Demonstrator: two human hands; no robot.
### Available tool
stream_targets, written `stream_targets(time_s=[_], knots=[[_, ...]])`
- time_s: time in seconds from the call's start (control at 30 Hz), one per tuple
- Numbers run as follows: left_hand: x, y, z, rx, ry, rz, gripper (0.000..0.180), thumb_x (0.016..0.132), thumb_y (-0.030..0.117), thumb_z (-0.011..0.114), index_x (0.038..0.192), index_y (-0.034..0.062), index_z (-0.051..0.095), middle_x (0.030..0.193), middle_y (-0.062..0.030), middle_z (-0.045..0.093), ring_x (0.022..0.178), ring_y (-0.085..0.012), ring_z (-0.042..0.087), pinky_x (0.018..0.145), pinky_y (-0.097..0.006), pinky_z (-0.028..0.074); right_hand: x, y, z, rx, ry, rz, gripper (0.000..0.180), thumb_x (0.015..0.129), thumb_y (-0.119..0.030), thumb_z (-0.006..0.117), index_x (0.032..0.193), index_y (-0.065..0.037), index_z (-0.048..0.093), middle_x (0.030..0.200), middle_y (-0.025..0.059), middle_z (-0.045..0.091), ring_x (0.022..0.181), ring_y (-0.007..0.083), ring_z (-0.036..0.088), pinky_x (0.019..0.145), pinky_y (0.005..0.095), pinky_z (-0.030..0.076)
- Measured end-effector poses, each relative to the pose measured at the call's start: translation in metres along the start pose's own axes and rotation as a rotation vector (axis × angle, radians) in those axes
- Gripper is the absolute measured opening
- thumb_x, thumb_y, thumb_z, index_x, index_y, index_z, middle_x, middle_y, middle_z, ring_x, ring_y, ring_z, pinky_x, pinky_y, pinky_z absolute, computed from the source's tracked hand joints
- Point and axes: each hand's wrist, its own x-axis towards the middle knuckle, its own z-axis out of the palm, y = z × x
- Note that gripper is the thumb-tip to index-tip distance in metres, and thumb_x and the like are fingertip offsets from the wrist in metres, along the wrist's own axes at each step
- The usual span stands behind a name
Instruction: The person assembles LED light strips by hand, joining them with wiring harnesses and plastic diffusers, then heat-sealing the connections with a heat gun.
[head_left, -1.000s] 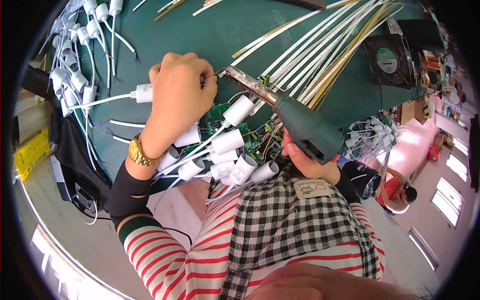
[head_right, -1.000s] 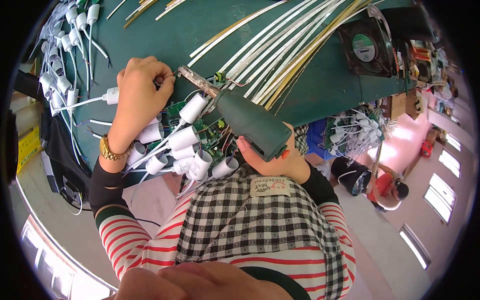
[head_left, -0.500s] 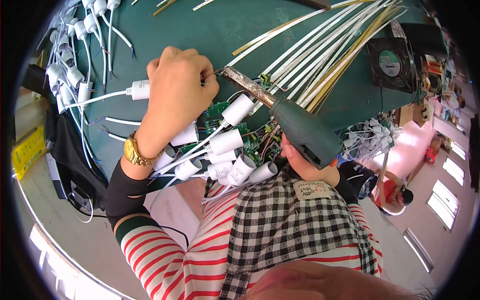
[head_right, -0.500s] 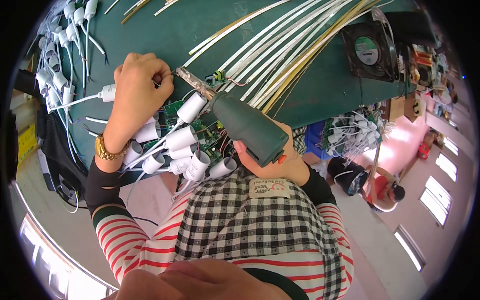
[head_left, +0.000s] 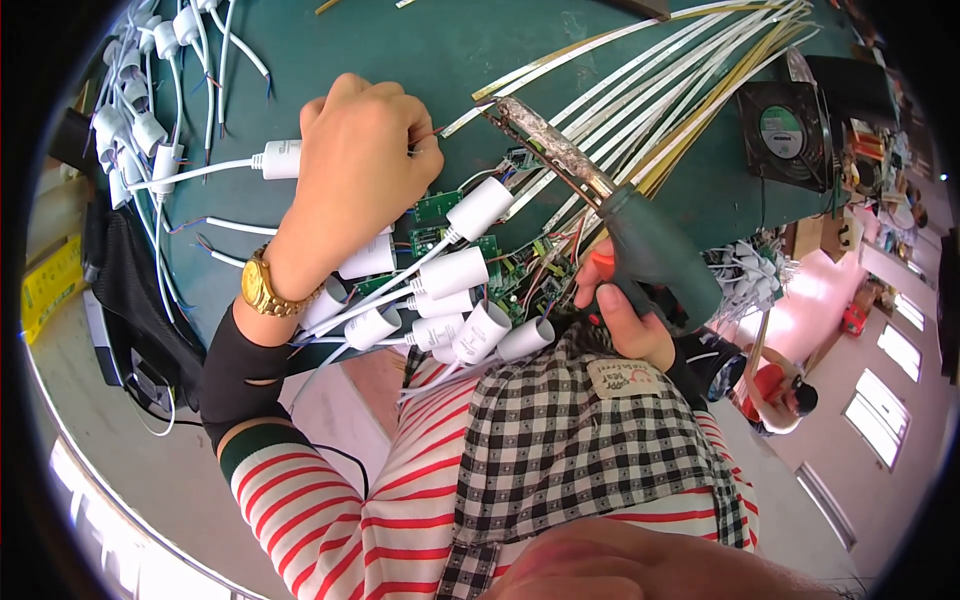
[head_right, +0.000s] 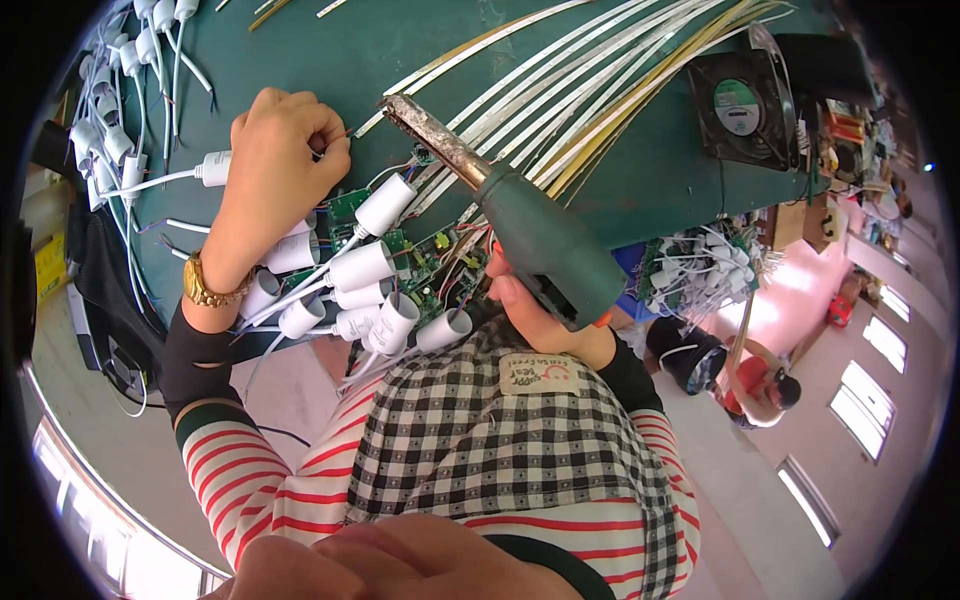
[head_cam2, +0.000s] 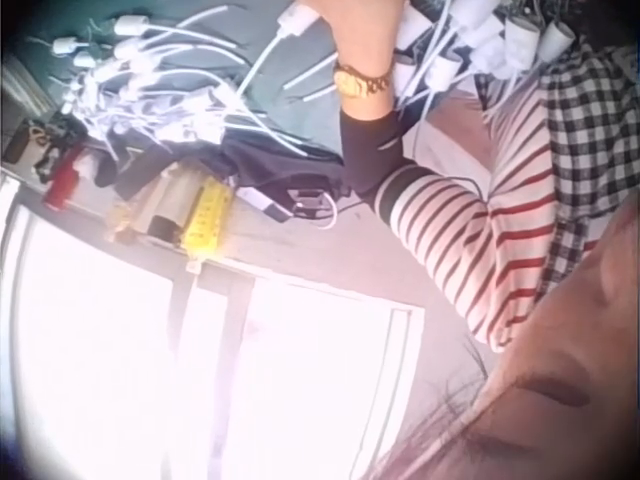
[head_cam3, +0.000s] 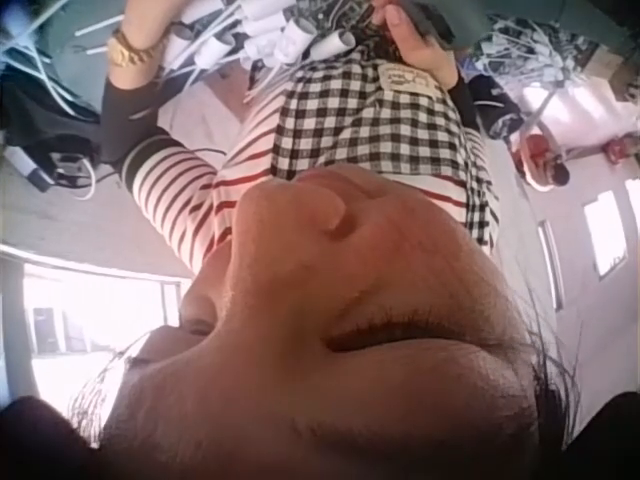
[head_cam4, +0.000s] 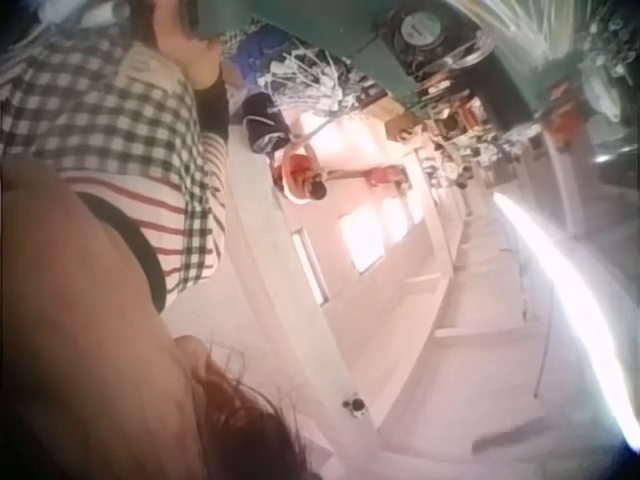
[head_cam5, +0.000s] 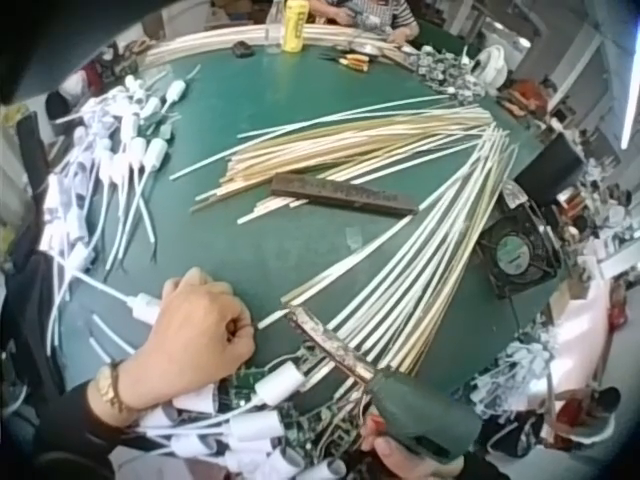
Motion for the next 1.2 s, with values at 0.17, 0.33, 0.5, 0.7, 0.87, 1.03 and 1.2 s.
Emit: stream_targets(time_s=[0.17,0.33,0.5,0.7,0.87,1.03,1.2], knots=[[0.001,0.0,0.0,-0.006,0.003,0.007,0.006,0.07,0.01,0.062,0.065,0.0057,0.064,0.071,-0.0047,0.059,0.081,-0.0267,0.051,0.076,-0.04,0.039,0.003,0.012,0.002,0.078,0.004,-0.115,0.034,0.087,-0.013,0.051,0.117,0.002,0.047,0.086,0.0127,0.059,0.067,0.0166,0.058,0.064,0.0293,0.048],[0.002,0.0,-0.003,-0.016,-0.014,0.029,0.007,0.07,0.009,0.061,0.065,0.0048,0.064,0.07,-0.005,0.059,0.08,-0.0265,0.052,0.076,-0.038,0.039,0.003,0.017,0.0,0.125,-0.003,-0.168,0.036,0.087,-0.014,0.052,0.117,0.004,0.046,0.086,0.015,0.059,0.064,0.017,0.058,0.062,0.0294,0.048],[0.003,-0.001,-0.002,-0.019,-0.004,0.046,0.007,0.069,0.009,0.061,0.065,0.0041,0.064,0.069,-0.0054,0.059,0.079,-0.0264,0.052,0.077,-0.038,0.04,-0.002,0.019,-0.005,0.13,0.033,-0.202,0.037,0.086,-0.016,0.054,0.116,0.003,0.046,0.086,0.0152,0.058,0.065,0.0176,0.058,0.062,0.0293,0.048],[0.002,-0.001,-0.001,-0.008,-0.019,0.042,0.008,0.07,0.01,0.06,0.066,0.0042,0.065,0.07,-0.0055,0.06,0.08,-0.0267,0.052,0.08,-0.04,0.04,-0.001,0.011,-0.003,0.218,0.029,-0.116,0.03,0.086,-0.01,0.055,0.114,0.001,0.049,0.088,0.0124,0.059,0.069,0.0157,0.059,0.064,0.0278,0.049],[0.003,0.0,-0.001,0.005,-0.027,0.032,0.008,0.07,0.01,0.061,0.066,0.0046,0.065,0.071,-0.0054,0.06,0.082,-0.0273,0.052,0.082,-0.041,0.039,-0.003,0.009,0.001,0.168,-0.001,-0.104,0.03,0.088,-0.006,0.051,0.116,0.002,0.048,0.091,0.0135,0.059,0.07,0.0174,0.06,0.066,0.0299,0.05],[0.003,0.0,-0.004,0.003,-0.061,0.036,0.009,0.072,0.012,0.061,0.067,0.0054,0.065,0.073,-0.0056,0.06,0.082,-0.0276,0.051,0.08,-0.04,0.04,-0.004,0.011,0.0,0.123,-0.041,-0.145,0.03,0.089,-0.007,0.053,0.118,0.001,0.049,0.093,0.0132,0.06,0.072,0.0172,0.061,0.067,0.029,0.051],[0.001,-0.003,0.0,0.024,-0.045,0.093,0.007,0.072,0.012,0.061,0.07,0.0057,0.063,0.072,-0.0058,0.06,0.08,-0.0274,0.051,0.074,-0.038,0.041,0.003,0.018,0.002,0.151,-0.001,-0.167,0.029,0.088,-0.008,0.055,0.115,0.002,0.051,0.091,0.0125,0.06,0.072,0.017,0.061,0.065,0.0281,0.05]])
